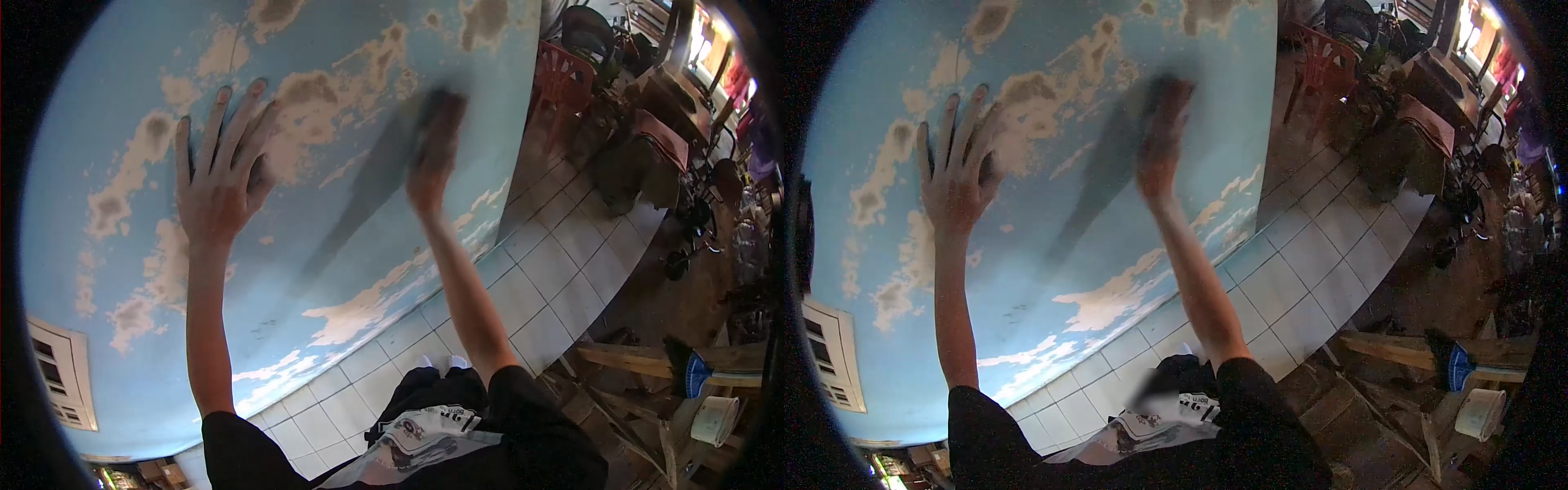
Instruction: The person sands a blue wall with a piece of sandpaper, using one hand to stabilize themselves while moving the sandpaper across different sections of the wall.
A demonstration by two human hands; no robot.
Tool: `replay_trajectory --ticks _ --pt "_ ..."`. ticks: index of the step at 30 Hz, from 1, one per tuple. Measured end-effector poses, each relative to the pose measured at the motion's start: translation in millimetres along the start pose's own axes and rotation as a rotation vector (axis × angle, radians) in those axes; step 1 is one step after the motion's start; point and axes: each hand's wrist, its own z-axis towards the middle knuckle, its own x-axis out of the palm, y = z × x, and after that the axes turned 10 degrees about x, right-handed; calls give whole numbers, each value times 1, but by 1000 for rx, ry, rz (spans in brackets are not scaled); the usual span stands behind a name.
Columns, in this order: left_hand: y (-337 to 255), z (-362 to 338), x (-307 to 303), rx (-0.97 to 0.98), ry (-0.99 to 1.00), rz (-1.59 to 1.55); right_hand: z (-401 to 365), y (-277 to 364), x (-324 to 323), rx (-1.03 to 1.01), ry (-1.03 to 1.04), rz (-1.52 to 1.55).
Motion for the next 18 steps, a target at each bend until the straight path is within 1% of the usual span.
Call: replay_trajectory --ticks 2,3,5,7,9,10,11,12,13,15,17,18 --pt "1 -2 3 -8 -25 -29 36 -30 3 365 -63 159" --pt "1 -1 2 -8 -24 -32 31 -35 6 366 -63 156" --pt "0 2 1 -8 -7 -9 26 -31 13 169 -178 34" --pt "0 2 3 -9 -20 -14 -24 8 20 88 -176 196" --pt "1 -1 2 2 -24 -16 -74 26 24 42 102 346" --pt "2 -2 1 6 -5 -14 -81 25 21 42 99 350" --pt "2 -2 0 12 9 -15 -85 22 18 38 179 224" --pt "2 -2 -1 21 1 -13 -85 16 16 36 252 97" --pt "2 -3 -2 19 7 -14 -75 11 14 33 238 96" --pt "0 -2 1 16 15 -20 -48 -1 3 -122 187 -256" --pt "1 -2 4 14 -32 27 -13 1 2 -41 139 -265" --pt "2 -3 3 15 -24 26 1 -7 2 -35 145 -262"
